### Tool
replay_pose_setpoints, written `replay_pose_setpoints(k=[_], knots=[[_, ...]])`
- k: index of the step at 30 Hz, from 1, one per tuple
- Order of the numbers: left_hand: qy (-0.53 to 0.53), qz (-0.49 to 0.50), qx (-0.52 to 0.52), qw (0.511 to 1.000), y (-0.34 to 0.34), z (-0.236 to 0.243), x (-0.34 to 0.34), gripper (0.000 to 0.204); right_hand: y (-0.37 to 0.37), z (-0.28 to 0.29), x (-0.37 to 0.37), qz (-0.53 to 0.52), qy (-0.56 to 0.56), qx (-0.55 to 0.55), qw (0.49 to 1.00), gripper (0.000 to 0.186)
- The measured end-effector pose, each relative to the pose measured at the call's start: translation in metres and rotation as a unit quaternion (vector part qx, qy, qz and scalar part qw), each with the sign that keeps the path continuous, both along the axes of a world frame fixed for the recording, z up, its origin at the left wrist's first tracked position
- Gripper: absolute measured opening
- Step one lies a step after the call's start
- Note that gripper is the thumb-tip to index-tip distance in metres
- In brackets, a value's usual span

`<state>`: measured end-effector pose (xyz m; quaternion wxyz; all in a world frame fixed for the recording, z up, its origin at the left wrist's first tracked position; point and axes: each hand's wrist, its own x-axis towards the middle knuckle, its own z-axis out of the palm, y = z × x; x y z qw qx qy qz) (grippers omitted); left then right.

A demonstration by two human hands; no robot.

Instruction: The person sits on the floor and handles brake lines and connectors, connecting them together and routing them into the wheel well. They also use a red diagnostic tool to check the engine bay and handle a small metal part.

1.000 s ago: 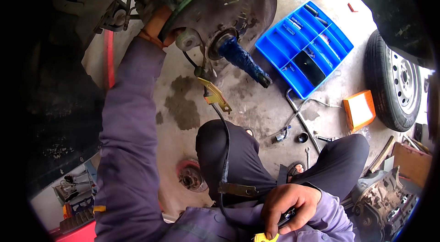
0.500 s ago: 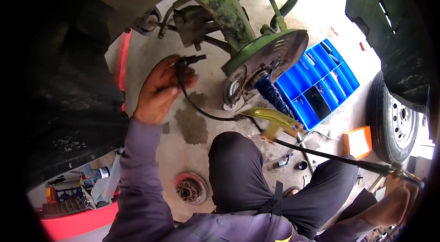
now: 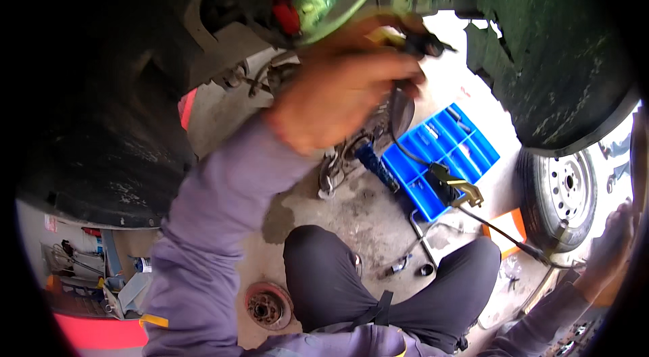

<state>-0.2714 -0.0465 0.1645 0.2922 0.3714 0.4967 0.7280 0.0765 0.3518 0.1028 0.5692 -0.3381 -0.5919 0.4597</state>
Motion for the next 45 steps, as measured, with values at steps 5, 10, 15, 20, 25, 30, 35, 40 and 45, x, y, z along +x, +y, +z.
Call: replay_pose_setpoints(k=[5, 10, 15, 20, 25, 30, 35, 40, 45], knots=[[-0.159, 0.074, -0.037, 0.984, 0.092, -0.003, 0.051, 0.009, 0.011, -0.015, -0.012, 0.078, -0.393, 0.315, 0.860, 0.026], [-0.269, 0.082, 0.036, 0.959, 0.183, -0.006, 0.088, 0.013, -0.116, -0.003, -0.084, 0.340, -0.099, 0.235, 0.905, 0.051], [-0.044, 0.190, -0.036, 0.980, 0.210, -0.017, 0.061, 0.023, -0.108, -0.026, -0.172, 0.265, -0.051, 0.137, 0.953, 0.052], [0.151, 0.275, -0.106, 0.944, 0.093, -0.039, 0.043, 0.046, -0.109, -0.001, -0.211, 0.245, -0.231, 0.350, 0.874, 0.026], [0.147, 0.455, -0.089, 0.874, -0.085, -0.057, 0.027, 0.036, -0.120, 0.013, -0.266, 0.424, -0.267, 0.325, 0.802, 0.031], [-0.001, 0.328, -0.161, 0.931, -0.149, -0.118, -0.053, 0.032, -0.114, 0.007, -0.321, 0.375, -0.264, 0.390, 0.798, 0.030], [0.001, 0.166, -0.154, 0.974, -0.085, -0.160, -0.105, 0.034, -0.164, 0.007, -0.349, 0.401, -0.299, 0.441, 0.745, 0.029], [0.037, -0.016, -0.075, 0.996, -0.010, -0.184, -0.152, 0.049, -0.180, -0.006, -0.387, 0.438, -0.280, 0.477, 0.709, 0.025], [0.034, -0.066, -0.088, 0.993, 0.008, -0.186, -0.174, 0.049, -0.182, -0.039, -0.420, 0.460, -0.216, 0.461, 0.727, 0.025]])
